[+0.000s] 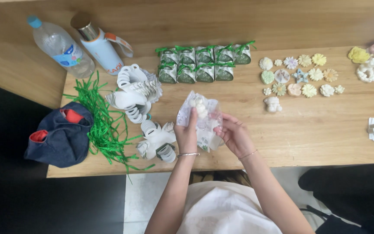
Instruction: Packaging shaped candles or soaps into decorative cardboard boxes and tying them with green ribbons.
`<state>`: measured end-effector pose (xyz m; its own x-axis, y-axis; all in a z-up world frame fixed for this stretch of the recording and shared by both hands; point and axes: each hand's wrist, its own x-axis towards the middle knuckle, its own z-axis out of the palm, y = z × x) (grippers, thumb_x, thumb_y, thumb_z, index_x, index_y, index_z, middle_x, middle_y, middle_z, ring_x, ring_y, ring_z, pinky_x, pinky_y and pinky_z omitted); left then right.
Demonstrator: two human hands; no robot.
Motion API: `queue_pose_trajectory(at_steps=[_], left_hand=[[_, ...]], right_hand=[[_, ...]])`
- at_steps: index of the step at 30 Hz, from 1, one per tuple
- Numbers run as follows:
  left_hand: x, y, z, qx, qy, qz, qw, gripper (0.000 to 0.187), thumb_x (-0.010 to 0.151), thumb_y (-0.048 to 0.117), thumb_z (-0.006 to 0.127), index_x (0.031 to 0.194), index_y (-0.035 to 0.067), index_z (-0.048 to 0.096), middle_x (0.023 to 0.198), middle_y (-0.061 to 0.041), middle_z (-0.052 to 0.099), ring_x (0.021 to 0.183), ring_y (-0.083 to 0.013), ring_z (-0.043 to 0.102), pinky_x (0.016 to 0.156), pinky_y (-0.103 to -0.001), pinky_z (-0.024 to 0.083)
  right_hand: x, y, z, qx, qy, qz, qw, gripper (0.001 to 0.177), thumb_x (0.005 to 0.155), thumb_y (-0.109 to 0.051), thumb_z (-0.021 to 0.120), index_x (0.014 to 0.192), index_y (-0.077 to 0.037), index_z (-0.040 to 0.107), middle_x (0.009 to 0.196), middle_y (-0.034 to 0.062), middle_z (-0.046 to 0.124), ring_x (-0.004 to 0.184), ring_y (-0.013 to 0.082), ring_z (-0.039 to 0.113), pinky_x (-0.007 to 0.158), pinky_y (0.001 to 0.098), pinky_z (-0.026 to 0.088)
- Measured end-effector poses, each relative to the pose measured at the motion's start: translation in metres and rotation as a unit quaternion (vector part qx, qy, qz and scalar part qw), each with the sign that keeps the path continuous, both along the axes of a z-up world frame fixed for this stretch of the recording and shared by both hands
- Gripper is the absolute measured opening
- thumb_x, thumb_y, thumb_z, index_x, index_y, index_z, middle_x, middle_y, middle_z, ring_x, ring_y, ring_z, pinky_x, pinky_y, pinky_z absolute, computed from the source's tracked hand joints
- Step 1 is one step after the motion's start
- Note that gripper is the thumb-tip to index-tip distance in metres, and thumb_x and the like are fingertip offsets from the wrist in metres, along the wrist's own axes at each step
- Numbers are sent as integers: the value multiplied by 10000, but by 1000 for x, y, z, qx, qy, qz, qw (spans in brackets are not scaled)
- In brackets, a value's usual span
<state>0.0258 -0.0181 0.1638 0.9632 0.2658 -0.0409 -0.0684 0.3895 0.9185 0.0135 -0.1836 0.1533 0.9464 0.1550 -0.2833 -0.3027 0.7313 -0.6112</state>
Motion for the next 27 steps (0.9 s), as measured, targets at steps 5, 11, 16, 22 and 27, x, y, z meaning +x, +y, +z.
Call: queue_pose_trajectory(at_steps=[5, 11, 16, 22, 27], left_hand=[[-5, -3, -22, 41, 99, -13, 994, 407, 1018, 367, 651, 1028, -26, 756, 843, 33, 621, 731, -57, 465, 610, -241, 382], [-10, -13, -36, 18, 47, -52, 997, 395, 997, 356, 676, 1012, -34, 736, 901, 29, 668, 799, -46, 543, 691, -225, 456], [-5, -13, -33, 38, 48, -39, 997, 396, 985, 345, 666, 1073, -35, 737, 1000, -24, 737, 896, -69, 626, 788, -242, 511], [12, 17, -10, -12, 51, 75, 996, 396, 995, 298, 655, 1144, -62, 727, 1102, -80, 761, 967, -109, 673, 856, -265, 524], [12, 36, -4, -93, 26, 124, 988, 359, 988, 234, 664, 1166, -76, 701, 1124, -82, 749, 979, -131, 680, 859, -290, 530]], right_hand=[[-2, 5, -25, -54, 34, -7, 998, 222, 961, -63, 662, 1160, 6, 733, 1016, 55, 744, 646, 122, 647, 597, 258, 543], [-5, -5, -57, -41, 76, 7, 996, 155, 936, -96, 731, 1079, -36, 723, 944, 39, 708, 696, 116, 639, 555, 257, 482], [-9, -5, -58, 6, 98, 60, 993, 178, 948, -138, 716, 1096, -40, 730, 963, 49, 706, 834, 165, 666, 683, 309, 549], [-7, -7, -21, 48, 38, 17, 998, 266, 973, -134, 638, 1174, 41, 631, 1265, 182, 690, 1210, 301, 676, 993, 396, 575], [1, -14, 4, 110, 35, -6, 993, 438, 999, -168, 586, 1384, 34, 526, 1350, 217, 627, 1270, 314, 616, 1040, 420, 539]])
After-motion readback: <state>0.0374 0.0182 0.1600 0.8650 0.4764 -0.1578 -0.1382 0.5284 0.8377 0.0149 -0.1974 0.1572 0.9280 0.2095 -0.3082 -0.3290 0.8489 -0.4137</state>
